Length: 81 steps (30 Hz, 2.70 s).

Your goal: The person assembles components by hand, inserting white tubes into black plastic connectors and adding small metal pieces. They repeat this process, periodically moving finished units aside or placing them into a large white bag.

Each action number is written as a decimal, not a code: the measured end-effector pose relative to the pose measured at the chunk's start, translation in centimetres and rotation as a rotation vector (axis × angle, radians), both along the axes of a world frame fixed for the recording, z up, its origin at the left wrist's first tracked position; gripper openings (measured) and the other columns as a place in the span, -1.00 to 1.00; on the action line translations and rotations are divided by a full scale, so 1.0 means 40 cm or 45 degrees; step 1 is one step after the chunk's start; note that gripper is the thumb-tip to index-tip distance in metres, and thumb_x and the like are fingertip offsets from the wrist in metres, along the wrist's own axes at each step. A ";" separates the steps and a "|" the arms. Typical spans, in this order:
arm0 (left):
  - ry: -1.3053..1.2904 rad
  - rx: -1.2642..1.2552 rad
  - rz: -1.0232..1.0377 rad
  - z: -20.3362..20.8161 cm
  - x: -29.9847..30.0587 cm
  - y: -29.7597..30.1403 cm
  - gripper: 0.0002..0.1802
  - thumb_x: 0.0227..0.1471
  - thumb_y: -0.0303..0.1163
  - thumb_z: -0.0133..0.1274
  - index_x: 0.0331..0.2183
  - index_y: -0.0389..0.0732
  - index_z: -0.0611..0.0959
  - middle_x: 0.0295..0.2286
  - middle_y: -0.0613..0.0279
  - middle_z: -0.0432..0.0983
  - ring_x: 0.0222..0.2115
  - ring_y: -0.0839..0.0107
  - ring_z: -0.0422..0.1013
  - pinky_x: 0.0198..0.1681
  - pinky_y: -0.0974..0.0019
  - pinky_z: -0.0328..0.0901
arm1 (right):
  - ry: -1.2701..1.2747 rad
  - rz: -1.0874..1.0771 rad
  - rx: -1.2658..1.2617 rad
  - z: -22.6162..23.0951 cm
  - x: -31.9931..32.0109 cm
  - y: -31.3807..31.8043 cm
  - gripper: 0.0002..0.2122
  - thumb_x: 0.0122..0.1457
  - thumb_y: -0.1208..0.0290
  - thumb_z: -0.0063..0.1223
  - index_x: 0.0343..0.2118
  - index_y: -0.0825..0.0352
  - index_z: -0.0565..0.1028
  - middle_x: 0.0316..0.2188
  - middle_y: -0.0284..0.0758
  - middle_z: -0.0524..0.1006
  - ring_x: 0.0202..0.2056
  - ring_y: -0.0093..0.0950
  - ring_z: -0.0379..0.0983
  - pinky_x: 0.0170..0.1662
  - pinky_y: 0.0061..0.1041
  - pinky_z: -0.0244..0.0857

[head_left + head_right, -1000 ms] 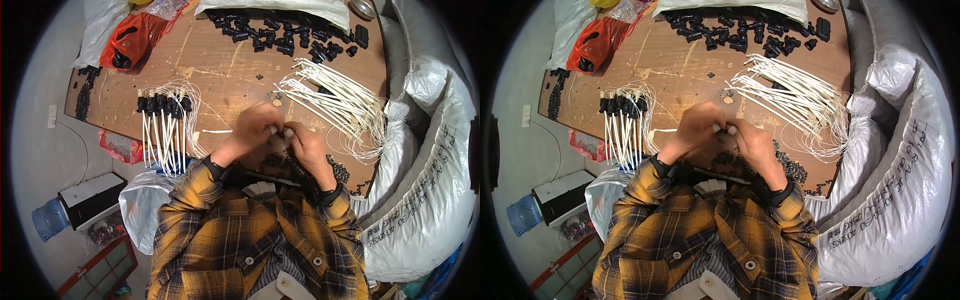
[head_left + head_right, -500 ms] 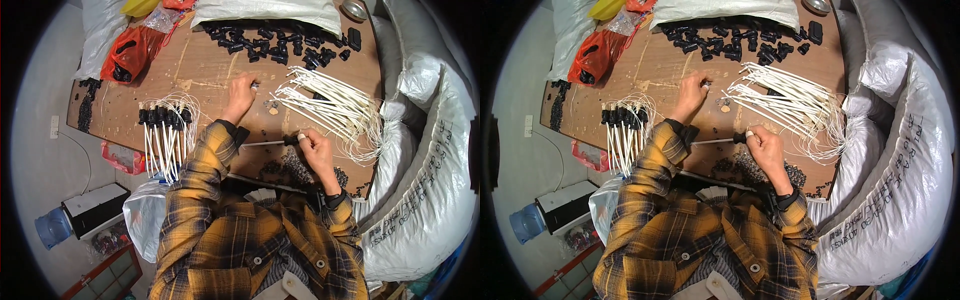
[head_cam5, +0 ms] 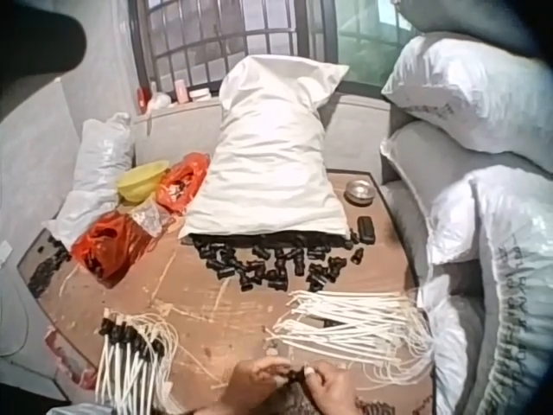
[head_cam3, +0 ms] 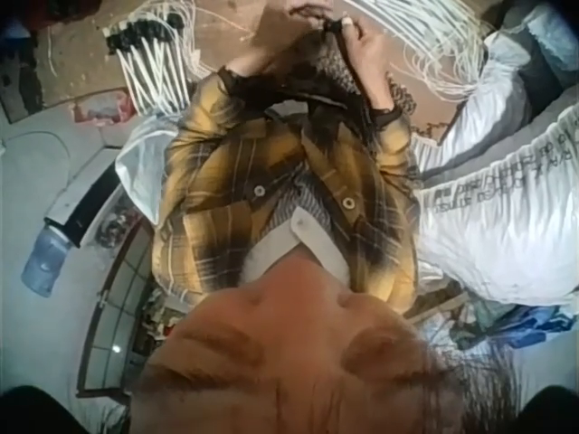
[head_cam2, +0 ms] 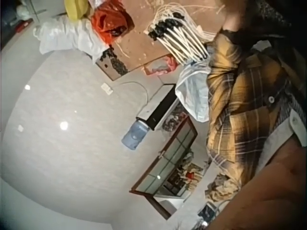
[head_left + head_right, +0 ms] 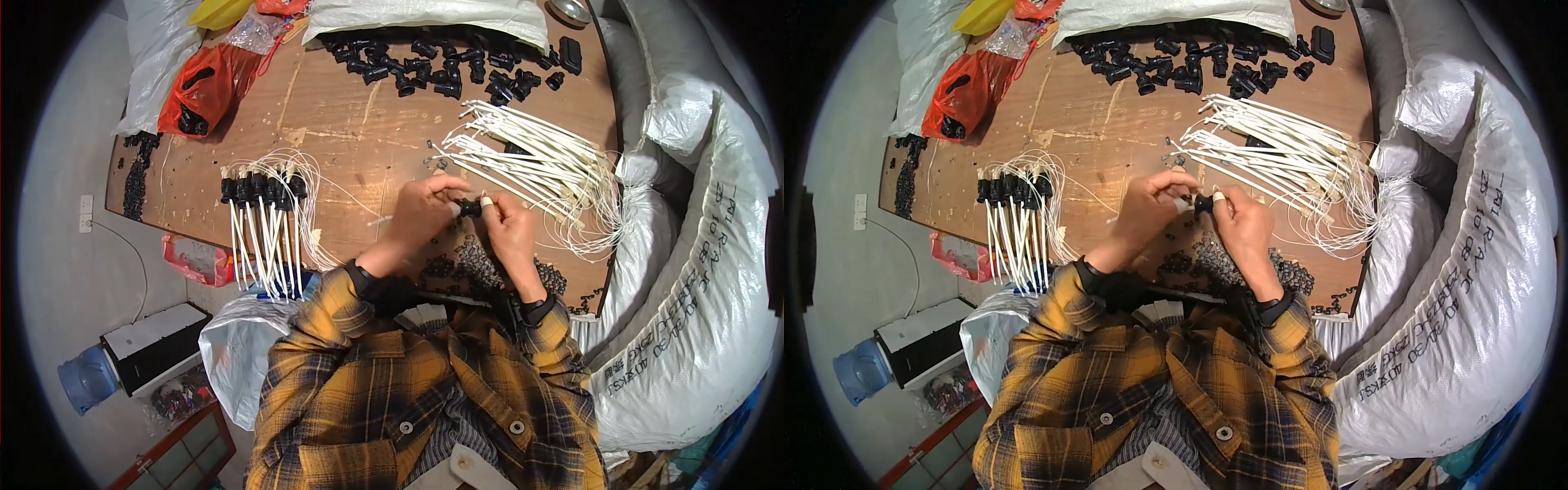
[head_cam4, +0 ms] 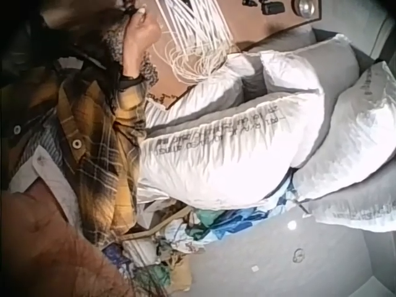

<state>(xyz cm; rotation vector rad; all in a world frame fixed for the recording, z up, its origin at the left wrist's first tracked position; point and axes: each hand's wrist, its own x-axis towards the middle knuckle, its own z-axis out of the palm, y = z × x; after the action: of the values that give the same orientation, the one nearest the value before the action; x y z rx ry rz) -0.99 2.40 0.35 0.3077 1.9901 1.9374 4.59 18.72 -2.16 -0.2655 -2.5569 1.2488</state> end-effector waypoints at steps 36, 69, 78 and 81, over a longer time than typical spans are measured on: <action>1.060 -0.515 0.015 0.057 -0.031 -0.011 -0.69 -0.32 -0.58 0.08 -0.37 -0.20 0.61 -0.46 0.12 0.51 -0.43 0.14 0.45 -0.40 0.24 0.34 | -0.623 0.246 -1.194 0.065 0.006 0.042 -0.74 0.03 0.49 0.14 -0.16 0.27 0.54 -0.65 -0.21 0.48 -0.66 -0.45 0.42 -0.59 -0.52 0.24; 1.253 -1.478 0.860 0.100 -0.053 -0.448 -0.74 -0.38 -0.47 0.11 -0.44 -0.14 0.61 -0.41 0.23 0.50 -0.21 0.15 0.36 -0.08 0.03 0.15 | 0.051 0.411 -0.003 0.085 -0.039 -0.035 -0.82 0.05 0.48 0.16 -0.27 0.38 0.58 -0.36 -0.26 0.57 -0.41 -0.51 0.49 -0.41 -0.57 0.35; 0.952 -0.895 0.143 0.111 -0.067 -0.183 -0.41 -0.23 -0.38 0.11 -0.03 -0.16 0.48 -0.37 0.06 0.54 -0.22 0.12 0.44 -0.14 0.16 0.34 | -0.206 0.150 0.352 0.094 -0.053 0.073 -0.83 -0.04 0.35 0.22 -0.43 0.34 0.58 -0.46 -0.17 0.55 -0.49 -0.24 0.49 -0.41 -0.37 0.34; 0.697 -0.919 0.074 0.065 -0.199 -0.073 -0.46 -0.13 -0.32 0.07 -0.02 -0.10 0.47 -0.32 0.02 0.53 -0.17 0.11 0.42 -0.13 0.09 0.33 | -0.200 0.081 0.704 0.095 -0.049 0.153 -0.88 -0.05 0.41 0.18 -0.48 0.34 0.55 -0.50 -0.14 0.53 -0.49 -0.19 0.48 -0.41 -0.31 0.33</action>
<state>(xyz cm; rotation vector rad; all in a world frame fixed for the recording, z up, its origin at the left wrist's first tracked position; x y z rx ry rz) -8.96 -0.54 2.97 0.6267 2.9028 1.0938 2.65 24.83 1.64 -0.1663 -2.9361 0.5099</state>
